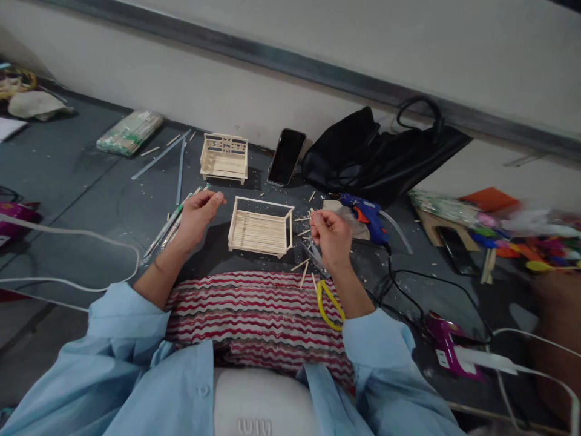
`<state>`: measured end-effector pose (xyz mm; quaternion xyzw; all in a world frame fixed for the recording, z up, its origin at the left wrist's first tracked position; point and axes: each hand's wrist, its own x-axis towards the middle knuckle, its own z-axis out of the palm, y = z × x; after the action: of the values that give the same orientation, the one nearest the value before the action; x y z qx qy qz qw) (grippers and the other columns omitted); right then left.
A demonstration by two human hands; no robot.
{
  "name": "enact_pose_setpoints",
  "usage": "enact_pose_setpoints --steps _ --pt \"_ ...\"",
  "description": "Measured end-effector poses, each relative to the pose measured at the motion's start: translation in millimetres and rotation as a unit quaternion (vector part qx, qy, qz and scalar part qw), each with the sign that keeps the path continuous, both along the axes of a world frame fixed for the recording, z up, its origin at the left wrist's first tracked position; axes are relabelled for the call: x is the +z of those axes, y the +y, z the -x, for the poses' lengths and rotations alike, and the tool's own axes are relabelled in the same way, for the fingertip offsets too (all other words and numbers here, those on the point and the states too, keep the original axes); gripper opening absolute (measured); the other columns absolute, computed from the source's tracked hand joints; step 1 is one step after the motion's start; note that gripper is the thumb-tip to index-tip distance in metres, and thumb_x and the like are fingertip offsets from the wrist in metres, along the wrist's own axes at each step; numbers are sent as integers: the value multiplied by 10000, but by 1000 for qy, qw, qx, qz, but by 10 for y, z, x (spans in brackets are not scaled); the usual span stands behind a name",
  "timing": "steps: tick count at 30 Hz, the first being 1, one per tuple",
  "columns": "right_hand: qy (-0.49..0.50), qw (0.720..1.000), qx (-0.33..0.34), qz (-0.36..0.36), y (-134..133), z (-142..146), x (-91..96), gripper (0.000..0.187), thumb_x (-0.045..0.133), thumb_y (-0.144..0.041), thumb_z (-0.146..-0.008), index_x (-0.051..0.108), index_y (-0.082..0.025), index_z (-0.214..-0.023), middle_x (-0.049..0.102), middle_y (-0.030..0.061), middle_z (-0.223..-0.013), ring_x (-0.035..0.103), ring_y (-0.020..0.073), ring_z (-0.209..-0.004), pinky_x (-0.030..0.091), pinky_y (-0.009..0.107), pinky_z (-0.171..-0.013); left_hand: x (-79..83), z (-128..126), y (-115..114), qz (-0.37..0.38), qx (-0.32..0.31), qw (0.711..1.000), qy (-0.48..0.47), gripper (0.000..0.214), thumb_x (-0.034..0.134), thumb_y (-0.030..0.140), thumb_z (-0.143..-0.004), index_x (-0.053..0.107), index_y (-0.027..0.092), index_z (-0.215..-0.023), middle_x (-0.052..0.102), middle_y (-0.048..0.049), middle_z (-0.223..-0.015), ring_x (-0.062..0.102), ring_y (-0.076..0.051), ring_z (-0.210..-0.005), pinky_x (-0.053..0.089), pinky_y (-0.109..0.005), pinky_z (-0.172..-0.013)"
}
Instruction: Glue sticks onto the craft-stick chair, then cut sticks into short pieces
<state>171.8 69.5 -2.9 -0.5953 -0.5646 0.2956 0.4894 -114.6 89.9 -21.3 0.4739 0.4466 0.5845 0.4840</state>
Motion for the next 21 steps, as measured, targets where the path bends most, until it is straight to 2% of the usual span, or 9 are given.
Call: enact_pose_setpoints --steps 2,4,7,9,11,15,17,21 --pt "12 1000 11 14 32 66 27 299 544 -450 -791 642 -190 -898 598 -24 -632 440 72 -414 337 203 -379 39 -25 13 -43 32 997 55 222 645 384 -765 640 166 -805 422 45 -572 319 -59 -482 253 -196 -447" --pt "-14 999 30 33 60 158 57 321 556 -466 -782 656 -189 -910 606 -21 -614 451 81 -410 346 213 -385 93 -62 34 -91 38 985 141 236 660 357 -753 652 180 -908 464 34 -642 368 -72 -539 306 -202 -500" --pt "-80 996 34 35 101 264 105 318 599 -477 -753 665 -183 -855 622 -7 -606 506 114 -462 382 235 -434 173 -129 95 -156 29 944 288 319 699 323 -712 666 196 -1002 498 15 -729 419 -91 -600 359 -224 -562" --pt "-136 990 32 10 127 283 126 281 596 -455 -764 657 -183 -795 640 7 -636 543 132 -517 408 251 -493 210 -172 146 -175 18 918 356 260 686 298 -719 688 192 -956 531 -5 -779 464 -107 -632 379 -239 -580" --pt "-208 977 31 -31 141 264 128 257 554 -424 -808 638 -189 -747 649 17 -665 569 146 -583 421 264 -569 232 -207 186 -182 3 899 399 146 628 263 -765 704 178 -857 563 -22 -794 506 -123 -656 385 -252 -591" --pt "-357 928 32 -99 137 194 99 290 432 -389 -897 599 -203 -750 655 50 -770 585 172 -731 400 274 -664 275 -244 211 -198 -35 870 451 181 532 220 -825 706 174 -829 614 -52 -850 558 -157 -733 386 -268 -635" --pt "-381 918 34 -105 142 174 106 295 390 -381 -918 580 -211 -771 649 58 -800 578 176 -756 391 274 -669 320 -227 237 -197 -58 871 447 174 541 230 -820 707 180 -815 615 -56 -844 559 -168 -746 381 -268 -647" --pt "-317 942 9 -115 195 158 229 263 371 -371 -922 540 -233 -776 637 43 -780 570 182 -755 399 283 -688 456 -60 437 -164 -70 916 360 94 634 204 -746 686 177 -672 583 -40 -711 524 -164 -698 367 -258 -653"
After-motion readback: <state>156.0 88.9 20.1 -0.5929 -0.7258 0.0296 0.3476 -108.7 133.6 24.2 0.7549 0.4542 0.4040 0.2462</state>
